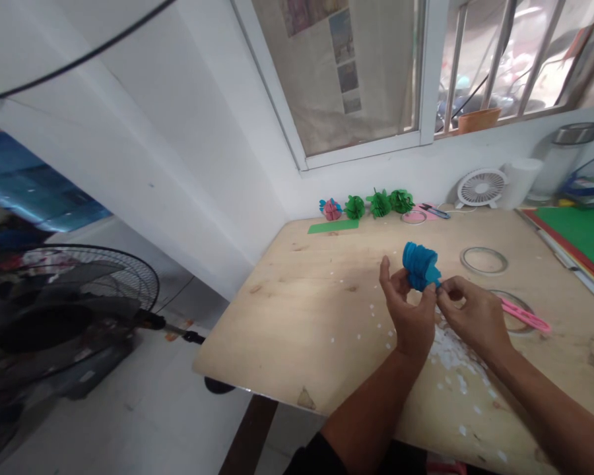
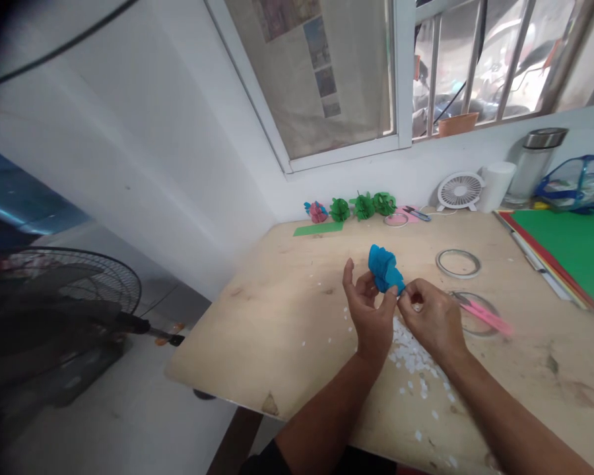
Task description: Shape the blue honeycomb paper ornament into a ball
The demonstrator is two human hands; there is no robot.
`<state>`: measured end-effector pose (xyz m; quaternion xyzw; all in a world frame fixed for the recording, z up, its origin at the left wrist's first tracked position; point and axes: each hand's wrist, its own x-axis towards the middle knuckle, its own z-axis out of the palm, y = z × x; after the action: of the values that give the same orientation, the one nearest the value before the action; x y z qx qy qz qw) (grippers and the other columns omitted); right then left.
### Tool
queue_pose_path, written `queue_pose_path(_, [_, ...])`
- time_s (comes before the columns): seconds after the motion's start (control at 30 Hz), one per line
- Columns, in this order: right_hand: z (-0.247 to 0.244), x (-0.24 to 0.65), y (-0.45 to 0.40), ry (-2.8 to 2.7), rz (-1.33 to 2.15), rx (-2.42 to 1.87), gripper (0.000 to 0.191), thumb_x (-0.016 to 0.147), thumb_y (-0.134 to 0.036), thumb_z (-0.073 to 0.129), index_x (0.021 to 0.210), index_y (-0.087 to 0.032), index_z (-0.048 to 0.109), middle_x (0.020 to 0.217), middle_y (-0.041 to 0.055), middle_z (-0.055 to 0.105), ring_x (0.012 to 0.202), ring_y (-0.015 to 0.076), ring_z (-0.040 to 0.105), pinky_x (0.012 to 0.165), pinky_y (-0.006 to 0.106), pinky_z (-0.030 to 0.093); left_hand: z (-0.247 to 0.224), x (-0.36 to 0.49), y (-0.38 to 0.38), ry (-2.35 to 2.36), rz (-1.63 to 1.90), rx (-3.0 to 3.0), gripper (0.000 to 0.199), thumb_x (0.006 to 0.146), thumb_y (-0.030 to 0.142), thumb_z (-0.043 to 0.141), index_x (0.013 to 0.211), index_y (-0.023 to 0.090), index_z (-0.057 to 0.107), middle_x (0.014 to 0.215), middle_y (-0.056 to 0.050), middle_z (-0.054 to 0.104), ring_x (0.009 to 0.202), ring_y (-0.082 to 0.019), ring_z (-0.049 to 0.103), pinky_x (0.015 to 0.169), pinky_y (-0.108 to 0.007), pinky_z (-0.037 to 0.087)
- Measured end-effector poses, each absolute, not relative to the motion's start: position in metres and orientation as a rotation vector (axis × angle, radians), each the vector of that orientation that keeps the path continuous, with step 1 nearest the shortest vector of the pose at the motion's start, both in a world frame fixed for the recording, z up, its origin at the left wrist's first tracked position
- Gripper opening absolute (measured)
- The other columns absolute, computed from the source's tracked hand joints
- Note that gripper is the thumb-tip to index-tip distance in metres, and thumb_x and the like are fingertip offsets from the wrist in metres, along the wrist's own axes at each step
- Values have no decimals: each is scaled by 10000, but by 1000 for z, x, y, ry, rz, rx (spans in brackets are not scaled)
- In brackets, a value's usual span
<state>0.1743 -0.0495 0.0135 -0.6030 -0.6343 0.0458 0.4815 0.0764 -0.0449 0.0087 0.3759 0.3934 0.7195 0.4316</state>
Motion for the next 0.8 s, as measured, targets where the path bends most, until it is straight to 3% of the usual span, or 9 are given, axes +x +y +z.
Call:
queue_pose_path(0.37, [18, 176, -52, -1504, 315, -1436, 263, 801, -432, 572, 645, -229, 631, 544, 3, 647, 492, 177, 602, 468, 274, 436, 9, 74, -42, 941, 1791, 869, 858, 707, 180, 754, 1446, 251, 323, 1072, -70, 678, 902, -173, 688, 882, -347, 535])
queue_pose_path(0.7, [16, 176, -51, -1501, 310, -1456, 219, 783, -396, 570, 652, -234, 635, 551, -9, 656, 454, 157, 549, 483, 278, 419, 8, 71, -37, 940, 1802, 795, 894, 690, 236, 792, 1455, 255, 330, 1043, -58, 682, 919, -179, 699, 841, -315, 541])
queue_pose_path(0.8, [16, 177, -51, -1495, 303, -1450, 225, 793, -404, 556, 667, -236, 639, 590, 3, 677, 515, 173, 593, 516, 282, 437, 7, 70, -34, 961, 1814, 766, 899, 684, 247, 792, 1459, 248, 336, 1018, -52, 679, 931, -181, 696, 840, -304, 537])
